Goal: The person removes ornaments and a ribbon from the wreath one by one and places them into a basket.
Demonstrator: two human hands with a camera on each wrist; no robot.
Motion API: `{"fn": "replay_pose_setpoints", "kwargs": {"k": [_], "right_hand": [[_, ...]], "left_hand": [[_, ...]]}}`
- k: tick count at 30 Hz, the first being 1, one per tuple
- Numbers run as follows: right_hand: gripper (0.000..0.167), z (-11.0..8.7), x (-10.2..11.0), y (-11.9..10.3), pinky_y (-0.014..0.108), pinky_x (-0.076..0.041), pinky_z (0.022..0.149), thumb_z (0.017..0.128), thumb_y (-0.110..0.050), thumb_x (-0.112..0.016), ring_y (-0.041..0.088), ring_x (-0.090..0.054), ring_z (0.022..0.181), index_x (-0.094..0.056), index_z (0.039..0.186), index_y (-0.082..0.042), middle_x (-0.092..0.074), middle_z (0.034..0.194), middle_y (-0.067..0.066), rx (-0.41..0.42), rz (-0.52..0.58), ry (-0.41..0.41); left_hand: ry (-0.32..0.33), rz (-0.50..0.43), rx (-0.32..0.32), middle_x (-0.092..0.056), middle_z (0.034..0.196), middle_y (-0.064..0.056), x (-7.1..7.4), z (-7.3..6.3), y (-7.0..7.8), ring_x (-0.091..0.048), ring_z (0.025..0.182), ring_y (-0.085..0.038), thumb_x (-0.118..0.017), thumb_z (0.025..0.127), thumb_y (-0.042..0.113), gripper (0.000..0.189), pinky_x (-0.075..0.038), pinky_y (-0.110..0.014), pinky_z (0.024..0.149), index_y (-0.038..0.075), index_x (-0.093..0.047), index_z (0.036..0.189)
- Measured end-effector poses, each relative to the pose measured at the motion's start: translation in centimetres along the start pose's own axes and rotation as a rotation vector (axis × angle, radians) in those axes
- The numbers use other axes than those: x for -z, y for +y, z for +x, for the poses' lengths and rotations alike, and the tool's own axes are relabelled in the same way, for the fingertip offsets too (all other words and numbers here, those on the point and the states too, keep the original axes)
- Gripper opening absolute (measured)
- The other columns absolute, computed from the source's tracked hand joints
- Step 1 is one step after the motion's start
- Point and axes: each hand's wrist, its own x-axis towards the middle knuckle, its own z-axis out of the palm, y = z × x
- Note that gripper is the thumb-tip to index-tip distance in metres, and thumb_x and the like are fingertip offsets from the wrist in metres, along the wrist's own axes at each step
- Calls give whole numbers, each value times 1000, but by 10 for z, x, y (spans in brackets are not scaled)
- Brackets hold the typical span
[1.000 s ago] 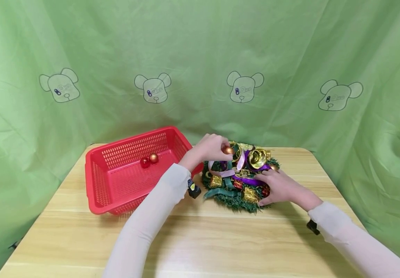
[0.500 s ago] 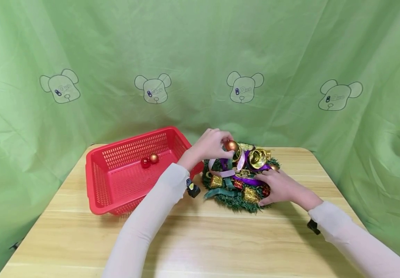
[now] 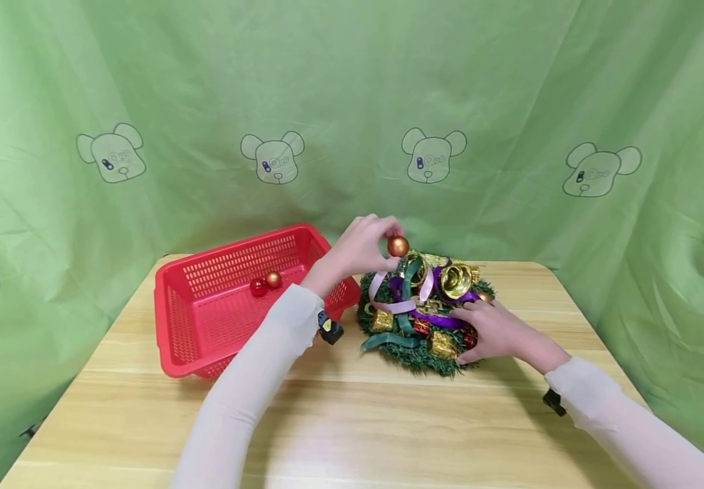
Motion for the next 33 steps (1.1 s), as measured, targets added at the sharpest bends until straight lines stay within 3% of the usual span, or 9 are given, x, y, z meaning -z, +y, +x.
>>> {"fn": "replay_pose_setpoints", "kwargs": {"k": [11, 19, 33], "right_hand": [[92, 1, 2, 0, 75, -37, 103, 64, -58, -89, 46, -60, 120, -63, 134, -3, -64, 130, 26, -5, 3, 3], [93, -1, 2, 0, 76, -36, 103, 64, -57, -89, 47, -60, 120, -62, 134, -2, -63, 130, 28, -5, 9, -2], [93, -1, 1, 3, 75, -38, 102, 64, -59, -89, 46, -60, 119, -63, 134, -2, -65, 129, 25, 2, 7, 5]], "left_hand": [[101, 22, -40, -72, 105, 0, 20, -8, -17, -59, 98, -21, -82, 79, 23, 39, -44, -40, 96, 14, -63, 112], [114, 24, 1, -72, 106, -1, 36, -16, -31, -58, 100, -20, -83, 77, 23, 40, -42, -43, 101, 14, -62, 111], [145, 43, 77, -69, 105, -3, 72, -36, -57, -55, 100, -23, -83, 79, 21, 37, -42, -43, 97, 14, -62, 109]]}}
